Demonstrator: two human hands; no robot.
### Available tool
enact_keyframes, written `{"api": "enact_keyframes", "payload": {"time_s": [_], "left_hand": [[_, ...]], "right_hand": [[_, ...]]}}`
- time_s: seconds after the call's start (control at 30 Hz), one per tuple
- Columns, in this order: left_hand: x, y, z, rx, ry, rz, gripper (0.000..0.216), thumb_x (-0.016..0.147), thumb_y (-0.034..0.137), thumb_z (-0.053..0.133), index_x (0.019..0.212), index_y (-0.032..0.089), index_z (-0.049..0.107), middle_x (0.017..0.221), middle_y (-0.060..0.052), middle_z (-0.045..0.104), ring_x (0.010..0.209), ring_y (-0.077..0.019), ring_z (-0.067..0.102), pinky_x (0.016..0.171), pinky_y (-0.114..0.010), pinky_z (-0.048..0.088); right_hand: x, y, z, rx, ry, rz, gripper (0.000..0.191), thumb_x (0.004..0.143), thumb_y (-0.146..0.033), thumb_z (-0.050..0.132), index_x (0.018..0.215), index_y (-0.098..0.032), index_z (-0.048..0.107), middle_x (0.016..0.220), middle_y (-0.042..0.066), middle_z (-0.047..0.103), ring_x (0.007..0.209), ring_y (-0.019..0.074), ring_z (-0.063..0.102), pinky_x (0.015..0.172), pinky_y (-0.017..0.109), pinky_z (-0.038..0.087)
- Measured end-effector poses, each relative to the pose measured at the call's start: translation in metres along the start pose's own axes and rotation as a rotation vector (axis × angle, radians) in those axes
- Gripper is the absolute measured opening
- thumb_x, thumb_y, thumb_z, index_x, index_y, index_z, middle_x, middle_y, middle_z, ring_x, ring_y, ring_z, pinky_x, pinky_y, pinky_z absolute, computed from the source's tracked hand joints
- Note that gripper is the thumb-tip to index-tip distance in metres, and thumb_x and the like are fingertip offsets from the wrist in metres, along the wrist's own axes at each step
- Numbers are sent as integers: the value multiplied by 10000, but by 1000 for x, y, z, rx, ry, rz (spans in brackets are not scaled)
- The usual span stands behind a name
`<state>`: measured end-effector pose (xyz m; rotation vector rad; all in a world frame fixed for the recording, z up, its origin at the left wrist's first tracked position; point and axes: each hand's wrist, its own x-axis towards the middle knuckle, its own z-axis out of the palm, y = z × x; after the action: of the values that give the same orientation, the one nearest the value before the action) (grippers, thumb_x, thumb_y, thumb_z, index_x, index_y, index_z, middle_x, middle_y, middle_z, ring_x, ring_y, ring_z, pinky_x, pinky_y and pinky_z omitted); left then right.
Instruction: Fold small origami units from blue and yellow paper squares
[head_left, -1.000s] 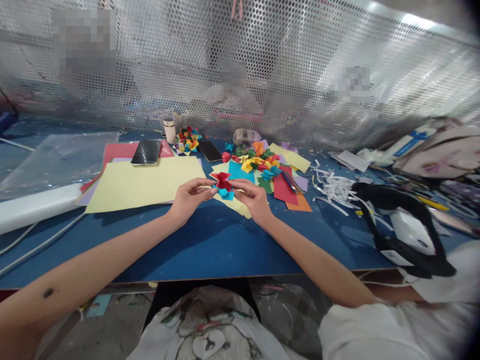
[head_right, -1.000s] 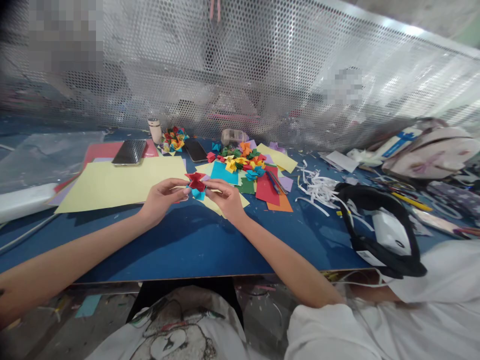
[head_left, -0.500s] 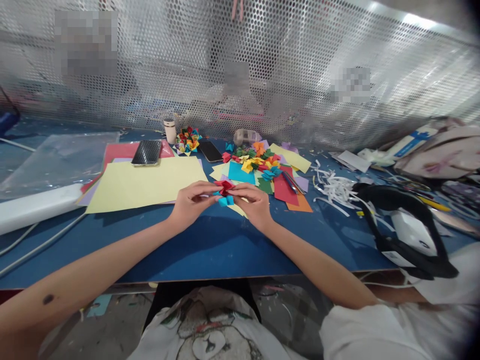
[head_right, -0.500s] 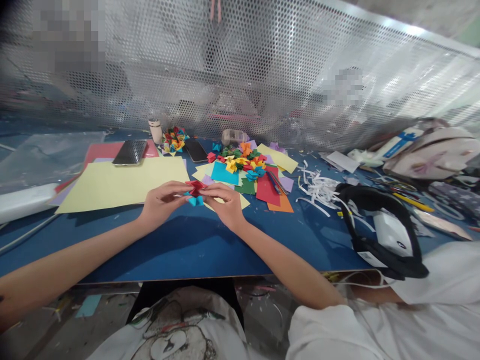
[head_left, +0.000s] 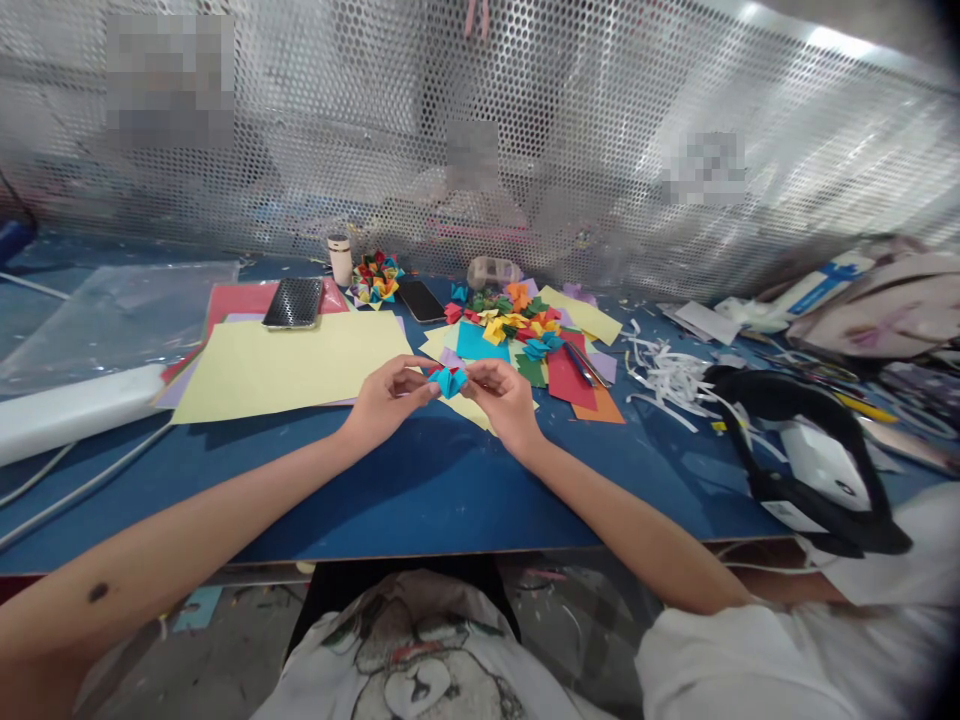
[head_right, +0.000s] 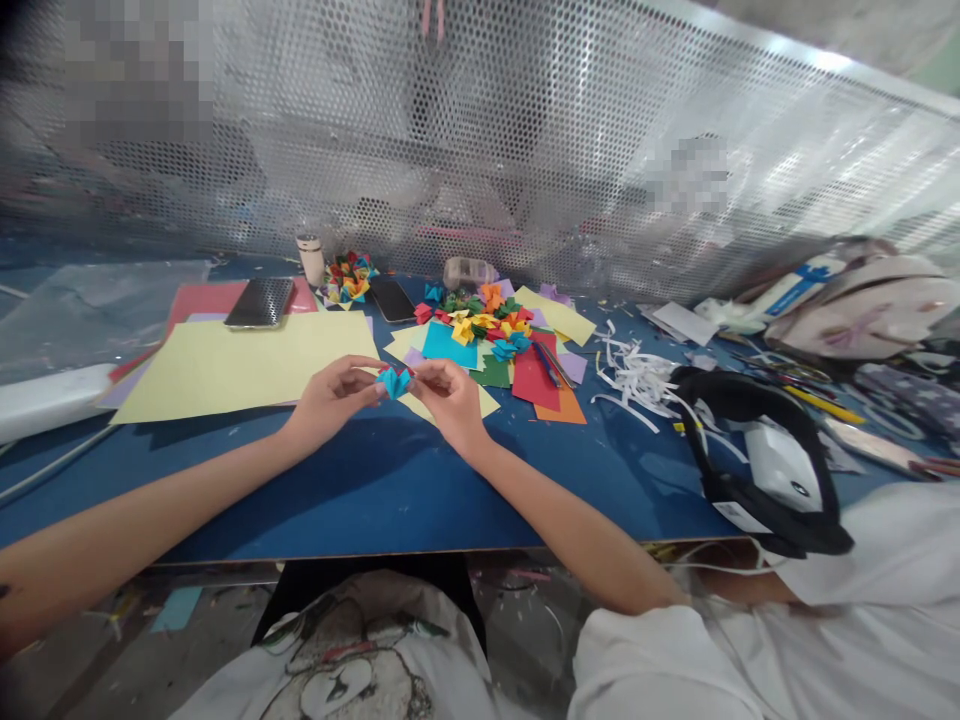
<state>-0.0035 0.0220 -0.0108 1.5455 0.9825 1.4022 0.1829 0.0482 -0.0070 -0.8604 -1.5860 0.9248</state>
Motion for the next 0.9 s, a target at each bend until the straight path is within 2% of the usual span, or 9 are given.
{"api": "enact_keyframes", "payload": {"time_s": [0.23,0.37,0.47,0.67,0.8,0.9], "left_hand": [[2,-6,-1,-36,25,-78,332,744,372,723,861,220,452,679,26,649,666,-160,691,569,-249,558],[1,-5,0,-27,16,-77,313,732,364,725,791,206,462,668,36,608,644,-135,661,569,-240,551],[1,-3,1,-20,-1,-64,303,713,337,736,814,200,485,715,20,647,646,-126,653,606,-252,557],[-2,1,2,19,10,-2,280,714,304,718,791,205,467,677,27,634,607,-117,637,566,-232,521],[-8,8,2,92,39,88,235,743,279,695,769,203,474,699,19,635,630,-116,630,563,-222,497],[-12,12,1,146,94,163,266,752,240,685,710,208,424,764,4,662,686,-117,640,603,-228,504]], "right_hand": [[0,-3,3,12,-48,129,397,663,-466,801,896,-213,602,798,23,698,774,178,691,717,321,565],[1,0,4,38,-66,151,419,624,-444,817,869,-216,564,783,11,701,746,178,695,722,335,566],[4,4,2,51,-48,135,444,597,-446,828,818,-223,513,763,0,698,726,177,700,714,336,572],[-3,1,2,2,-5,-11,411,667,-443,799,742,-231,455,752,8,684,752,186,707,681,317,580],[-12,-3,1,-74,18,-172,292,778,-392,721,753,-236,475,881,44,707,875,184,701,781,340,580],[-16,-4,1,-126,8,-300,193,808,-311,683,783,-244,503,937,47,710,940,186,685,820,351,566]]}}
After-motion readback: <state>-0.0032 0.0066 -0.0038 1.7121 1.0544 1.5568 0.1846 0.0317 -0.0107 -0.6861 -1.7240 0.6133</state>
